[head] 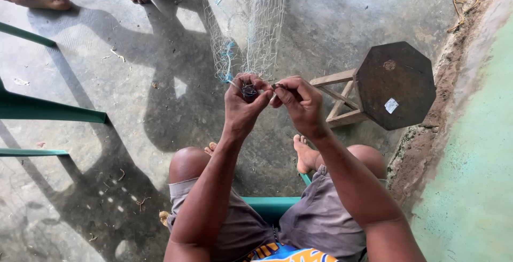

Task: The person sits on a green plastic chair and uses a small wooden tool to mend a fishing net. They repeatedly pull threads through the netting and adjust the mesh with both hands.

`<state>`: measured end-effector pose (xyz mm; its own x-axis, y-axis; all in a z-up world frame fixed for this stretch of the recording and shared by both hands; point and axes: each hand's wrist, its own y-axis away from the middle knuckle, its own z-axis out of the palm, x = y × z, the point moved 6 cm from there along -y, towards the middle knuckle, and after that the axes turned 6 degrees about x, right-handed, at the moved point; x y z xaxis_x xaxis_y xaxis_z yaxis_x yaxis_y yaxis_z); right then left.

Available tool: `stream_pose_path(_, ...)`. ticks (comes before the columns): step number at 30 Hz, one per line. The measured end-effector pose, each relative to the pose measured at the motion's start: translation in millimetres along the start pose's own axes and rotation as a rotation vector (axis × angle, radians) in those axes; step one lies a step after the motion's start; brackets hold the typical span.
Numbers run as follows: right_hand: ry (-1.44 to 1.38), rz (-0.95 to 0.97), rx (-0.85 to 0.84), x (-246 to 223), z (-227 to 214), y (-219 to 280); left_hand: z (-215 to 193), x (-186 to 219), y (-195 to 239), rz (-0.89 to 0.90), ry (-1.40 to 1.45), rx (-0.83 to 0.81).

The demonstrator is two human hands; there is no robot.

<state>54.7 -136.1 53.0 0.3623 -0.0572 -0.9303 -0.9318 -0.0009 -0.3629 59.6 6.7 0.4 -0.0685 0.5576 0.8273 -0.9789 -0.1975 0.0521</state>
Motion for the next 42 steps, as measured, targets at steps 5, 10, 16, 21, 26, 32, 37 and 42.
stream_pose_path(5,-0.031,0.039,-0.026,6.5,0.4,1.8,-3.4,-2.7,1.0,-0.001,0.006,0.004)
stream_pose_path(10,-0.048,0.074,-0.038,10.0,-0.6,2.9,-1.7,-1.0,2.4,-0.008,0.012,-0.001)
stream_pose_path(16,-0.064,0.113,-0.046,12.2,-1.7,2.2,-6.0,-4.1,0.5,-0.006,0.007,-0.007)
stream_pose_path(21,-0.066,0.171,-0.076,12.6,-1.3,2.1,-9.1,-7.0,0.0,-0.001,-0.023,-0.006)
stream_pose_path(26,-0.114,0.243,-0.084,14.8,0.1,-0.2,-8.5,-5.2,0.4,-0.011,-0.015,-0.013)
stream_pose_path(32,-0.144,0.268,-0.096,20.7,0.8,0.8,-6.6,2.0,3.4,-0.020,0.004,-0.023)
stream_pose_path(37,-0.135,0.316,-0.122,25.3,-0.5,0.8,-9.5,1.0,2.3,-0.026,-0.009,-0.023)
stream_pose_path(42,-0.274,0.486,-0.116,44.9,-1.5,8.7,-13.4,-1.9,2.1,-0.030,-0.020,-0.030)
